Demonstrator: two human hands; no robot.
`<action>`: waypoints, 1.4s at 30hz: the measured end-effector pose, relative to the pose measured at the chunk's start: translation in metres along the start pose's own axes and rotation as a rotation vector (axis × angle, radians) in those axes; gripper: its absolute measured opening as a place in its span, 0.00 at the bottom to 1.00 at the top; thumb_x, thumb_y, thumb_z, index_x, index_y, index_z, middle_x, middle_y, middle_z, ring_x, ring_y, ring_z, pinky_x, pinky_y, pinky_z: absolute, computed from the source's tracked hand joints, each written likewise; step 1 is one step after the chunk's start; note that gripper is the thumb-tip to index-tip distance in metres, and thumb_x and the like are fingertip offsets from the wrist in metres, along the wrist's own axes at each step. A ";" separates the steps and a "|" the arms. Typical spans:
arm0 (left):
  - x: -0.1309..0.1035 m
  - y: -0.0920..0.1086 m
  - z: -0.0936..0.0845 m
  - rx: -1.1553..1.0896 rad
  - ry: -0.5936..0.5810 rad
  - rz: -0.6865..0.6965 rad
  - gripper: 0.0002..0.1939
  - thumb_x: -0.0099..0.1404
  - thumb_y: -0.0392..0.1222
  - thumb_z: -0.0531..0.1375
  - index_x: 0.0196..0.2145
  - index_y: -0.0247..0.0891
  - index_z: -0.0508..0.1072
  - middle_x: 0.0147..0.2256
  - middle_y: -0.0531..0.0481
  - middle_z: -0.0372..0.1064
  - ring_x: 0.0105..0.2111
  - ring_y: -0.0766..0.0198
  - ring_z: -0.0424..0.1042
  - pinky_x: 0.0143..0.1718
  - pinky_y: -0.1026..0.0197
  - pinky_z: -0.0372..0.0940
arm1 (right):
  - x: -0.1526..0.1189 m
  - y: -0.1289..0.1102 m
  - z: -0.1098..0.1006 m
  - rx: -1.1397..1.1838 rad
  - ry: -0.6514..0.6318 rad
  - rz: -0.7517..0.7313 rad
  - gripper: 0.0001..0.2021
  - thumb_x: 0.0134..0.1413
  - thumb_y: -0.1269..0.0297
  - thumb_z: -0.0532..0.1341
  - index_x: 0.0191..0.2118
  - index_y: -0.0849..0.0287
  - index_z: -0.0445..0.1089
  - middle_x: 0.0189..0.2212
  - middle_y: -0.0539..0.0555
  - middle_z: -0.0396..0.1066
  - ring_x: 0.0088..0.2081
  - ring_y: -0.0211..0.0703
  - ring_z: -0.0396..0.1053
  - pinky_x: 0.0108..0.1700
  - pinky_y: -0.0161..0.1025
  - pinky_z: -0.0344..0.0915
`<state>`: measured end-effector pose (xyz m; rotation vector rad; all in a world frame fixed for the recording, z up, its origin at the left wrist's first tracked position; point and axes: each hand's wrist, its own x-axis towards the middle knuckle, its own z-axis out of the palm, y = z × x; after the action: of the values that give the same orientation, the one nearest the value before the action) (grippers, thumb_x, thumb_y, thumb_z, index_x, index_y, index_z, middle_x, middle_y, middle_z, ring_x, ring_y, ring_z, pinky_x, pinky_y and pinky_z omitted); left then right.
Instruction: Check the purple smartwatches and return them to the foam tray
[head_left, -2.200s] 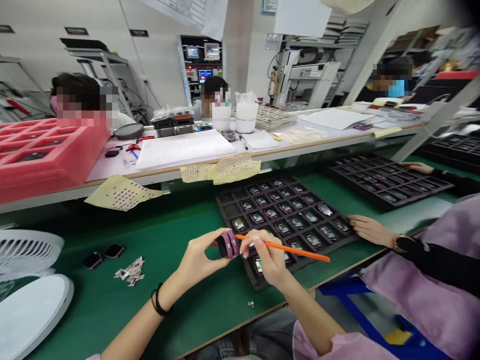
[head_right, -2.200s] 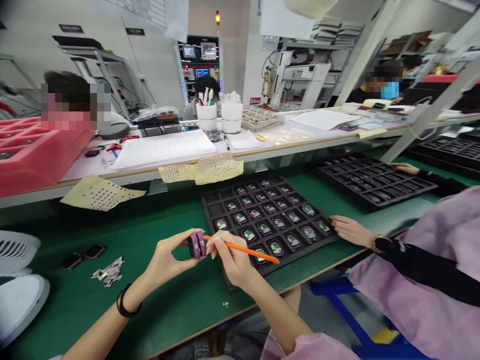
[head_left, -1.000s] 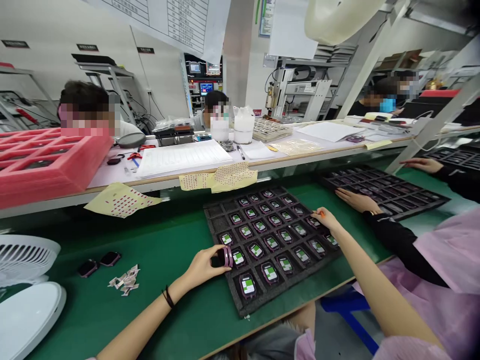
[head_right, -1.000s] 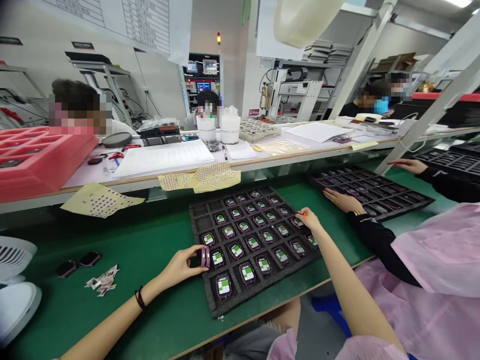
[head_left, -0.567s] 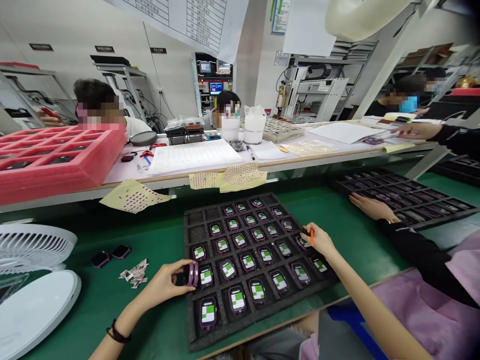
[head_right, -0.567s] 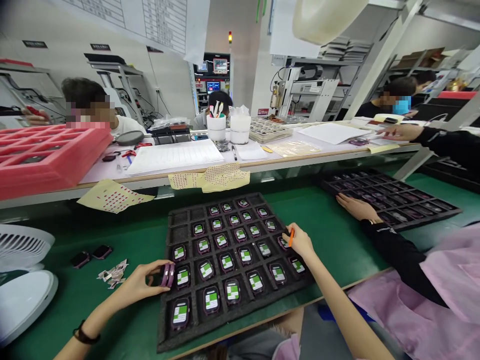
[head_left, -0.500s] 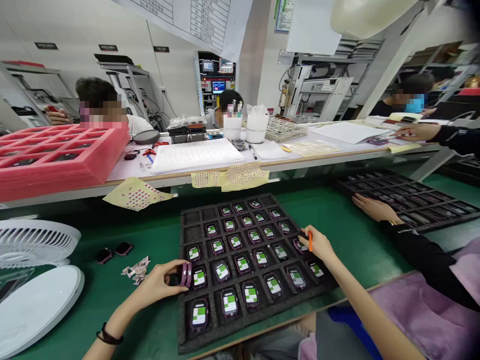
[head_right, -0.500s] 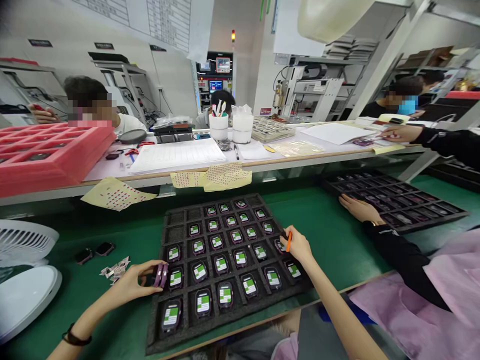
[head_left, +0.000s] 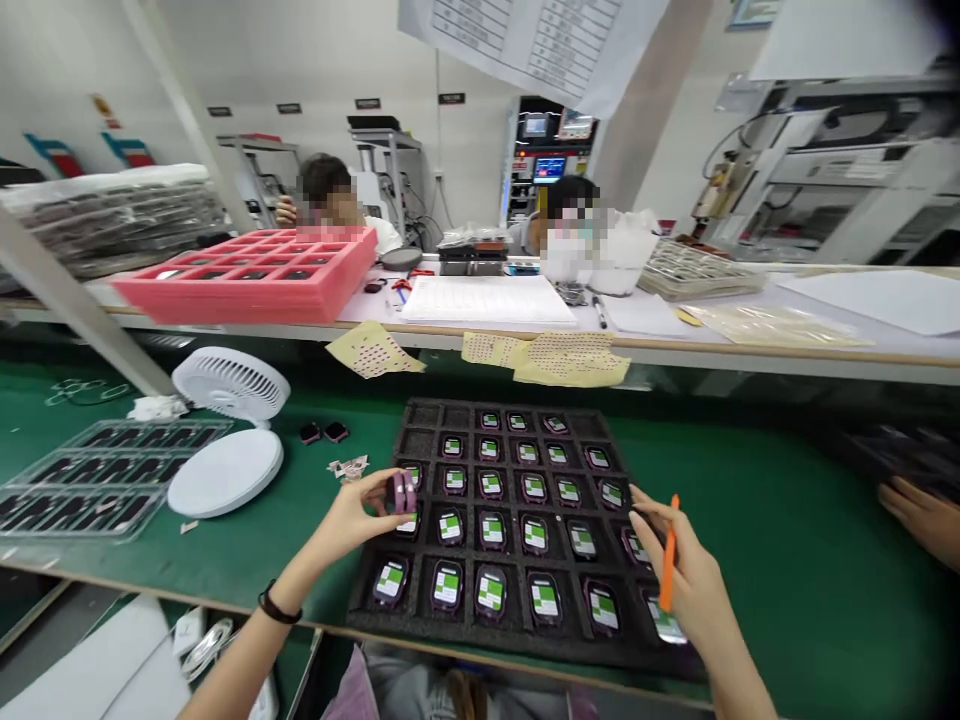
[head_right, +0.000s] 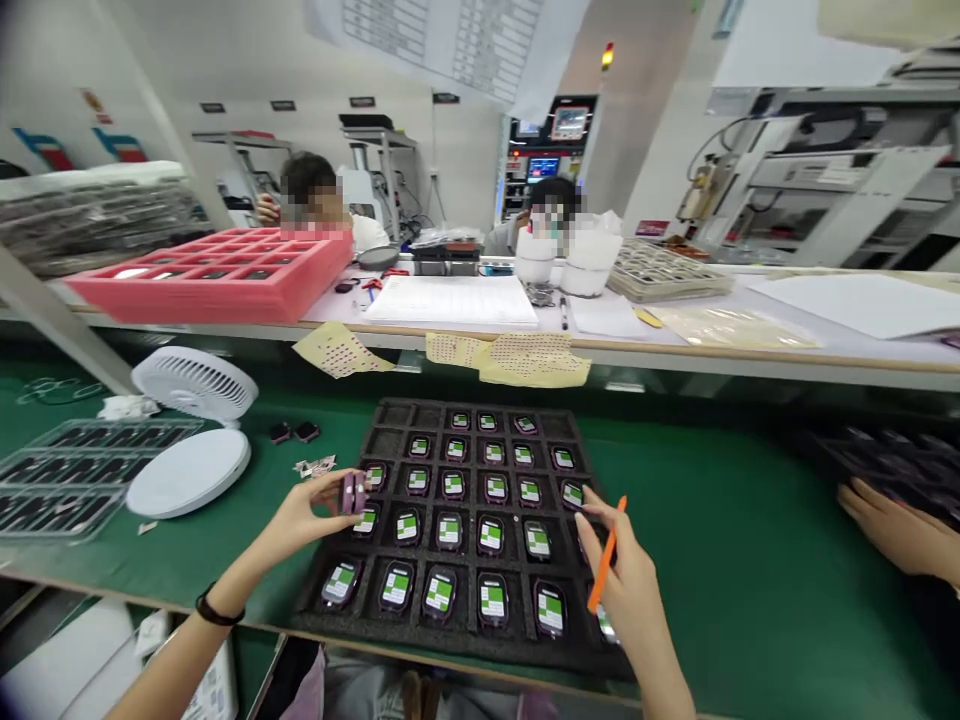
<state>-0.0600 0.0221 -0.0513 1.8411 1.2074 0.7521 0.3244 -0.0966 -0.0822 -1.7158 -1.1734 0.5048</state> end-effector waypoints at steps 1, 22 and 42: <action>-0.002 0.011 0.006 -0.027 0.028 0.032 0.30 0.51 0.48 0.67 0.51 0.34 0.70 0.44 0.41 0.74 0.34 0.57 0.74 0.37 0.56 0.71 | -0.006 -0.013 0.009 0.135 -0.042 -0.034 0.15 0.54 0.49 0.58 0.41 0.54 0.66 0.55 0.60 0.67 0.55 0.56 0.65 0.55 0.52 0.62; 0.004 0.073 0.026 -0.406 0.023 0.172 0.28 0.51 0.36 0.67 0.50 0.36 0.68 0.47 0.41 0.72 0.43 0.56 0.74 0.39 0.62 0.71 | -0.028 -0.141 0.138 0.859 -0.050 -0.191 0.21 0.64 0.54 0.49 0.35 0.57 0.77 0.32 0.56 0.75 0.32 0.44 0.71 0.37 0.43 0.69; -0.017 0.073 0.039 -0.426 -0.016 0.274 0.26 0.52 0.37 0.66 0.50 0.38 0.69 0.48 0.42 0.72 0.43 0.56 0.74 0.44 0.58 0.71 | -0.058 -0.174 0.130 1.004 0.182 -0.280 0.17 0.62 0.60 0.55 0.22 0.57 0.65 0.14 0.45 0.60 0.14 0.33 0.57 0.17 0.33 0.53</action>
<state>-0.0008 -0.0220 -0.0093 1.6607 0.7176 1.0533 0.1169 -0.0720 0.0010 -0.7042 -0.7845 0.6042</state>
